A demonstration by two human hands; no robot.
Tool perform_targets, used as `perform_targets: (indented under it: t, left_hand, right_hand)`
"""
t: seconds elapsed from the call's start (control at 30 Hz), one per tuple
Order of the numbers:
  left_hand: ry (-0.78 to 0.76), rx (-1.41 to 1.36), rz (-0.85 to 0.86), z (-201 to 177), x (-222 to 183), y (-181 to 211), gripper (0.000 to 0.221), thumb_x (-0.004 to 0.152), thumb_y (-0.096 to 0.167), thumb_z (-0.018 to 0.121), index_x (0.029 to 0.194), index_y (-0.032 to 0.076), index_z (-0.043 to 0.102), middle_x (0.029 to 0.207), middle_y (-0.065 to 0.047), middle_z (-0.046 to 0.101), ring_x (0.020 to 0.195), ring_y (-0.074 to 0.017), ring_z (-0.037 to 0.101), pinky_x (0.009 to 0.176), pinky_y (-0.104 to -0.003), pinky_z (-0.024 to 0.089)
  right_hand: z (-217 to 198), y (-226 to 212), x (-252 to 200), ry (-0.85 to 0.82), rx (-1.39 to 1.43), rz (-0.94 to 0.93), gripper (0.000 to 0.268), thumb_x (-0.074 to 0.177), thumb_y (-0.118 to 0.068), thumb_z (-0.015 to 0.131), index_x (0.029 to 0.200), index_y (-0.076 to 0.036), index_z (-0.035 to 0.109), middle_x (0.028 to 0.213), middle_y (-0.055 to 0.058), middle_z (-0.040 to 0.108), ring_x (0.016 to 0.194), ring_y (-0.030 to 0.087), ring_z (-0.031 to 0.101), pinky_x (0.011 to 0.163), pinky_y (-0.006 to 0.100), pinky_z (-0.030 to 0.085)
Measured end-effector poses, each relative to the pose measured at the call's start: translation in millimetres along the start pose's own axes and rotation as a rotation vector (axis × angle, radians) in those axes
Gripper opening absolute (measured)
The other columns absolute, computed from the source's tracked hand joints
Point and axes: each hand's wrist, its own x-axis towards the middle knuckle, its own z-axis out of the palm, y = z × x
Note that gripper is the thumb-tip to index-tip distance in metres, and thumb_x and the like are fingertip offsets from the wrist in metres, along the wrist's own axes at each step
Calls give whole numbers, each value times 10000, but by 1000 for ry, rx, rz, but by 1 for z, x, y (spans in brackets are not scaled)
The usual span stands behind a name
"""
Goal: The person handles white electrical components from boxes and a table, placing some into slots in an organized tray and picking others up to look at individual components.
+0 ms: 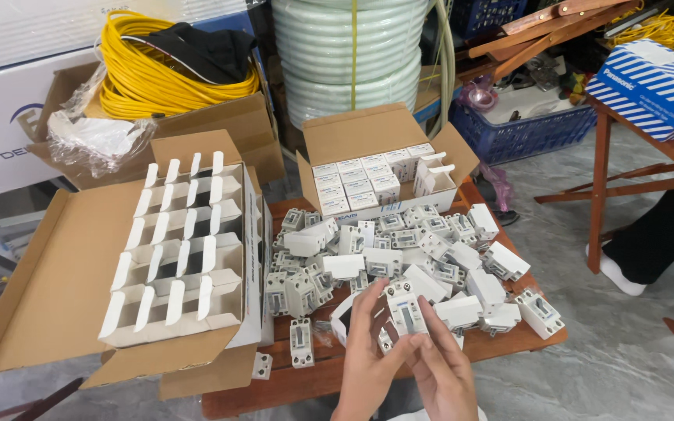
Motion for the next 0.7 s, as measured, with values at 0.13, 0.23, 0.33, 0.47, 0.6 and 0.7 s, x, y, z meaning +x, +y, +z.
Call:
perform_targets:
  t: [0.13, 0.23, 0.33, 0.47, 0.6, 0.7]
  left_hand:
    - [-27, -90, 25, -11, 0, -4, 739, 1010, 148, 842, 1673, 104, 518, 1690, -126, 491, 1589, -248, 541, 1312, -402, 477]
    - [-24, -61, 158, -16, -3, -8, 719, 1006, 167, 877, 1650, 139, 559, 1705, -142, 434, 1603, -280, 508, 1297, -444, 513]
    - [27, 237, 254, -18, -10, -5, 655, 1029, 255, 854, 1625, 149, 605, 1644, -130, 552, 1573, -316, 541, 1265, -501, 496]
    - [-12, 368, 344, -14, -21, -20, 803, 1052, 91, 797, 1733, 108, 372, 1694, -167, 561, 1489, -366, 549, 1227, -521, 488]
    - [-122, 402, 424, -14, -27, -22, 972, 1048, 25, 829, 1782, 136, 201, 1801, -168, 495, 1443, -396, 557, 1029, -435, 549]
    - [-165, 330, 364, -12, -26, -2, 888, 1061, 54, 798, 1760, 79, 251, 1823, -242, 373, 1707, -417, 384, 1356, -543, 397]
  right_hand:
    - [-5, 4, 2, -10, -111, 10, 705, 1009, -13, 560, 1713, -28, 551, 1761, 141, 620, 1565, 259, 589, 1266, 403, 450]
    - [-22, 14, 12, -87, -49, -21, 731, 975, -7, 554, 1703, 48, 541, 1700, 257, 646, 1507, 359, 615, 1233, 466, 460]
    - [-40, 29, 22, -101, -101, -63, 776, 935, -117, 654, 1688, 39, 548, 1683, 174, 634, 1102, 278, 676, 1070, 405, 523]
    - [-50, 43, 30, -117, -90, -105, 775, 882, 23, 736, 1637, -22, 564, 1526, 210, 674, 1183, 369, 688, 956, 503, 566]
    - [-56, 46, 35, -90, -64, -128, 575, 990, -19, 685, 1559, 36, 627, 1357, 232, 722, 1132, 339, 695, 949, 464, 561]
    - [-24, 21, 20, 69, -83, 3, 591, 1022, -59, 614, 1604, 43, 635, 1485, 219, 732, 1270, 339, 683, 1004, 434, 521]
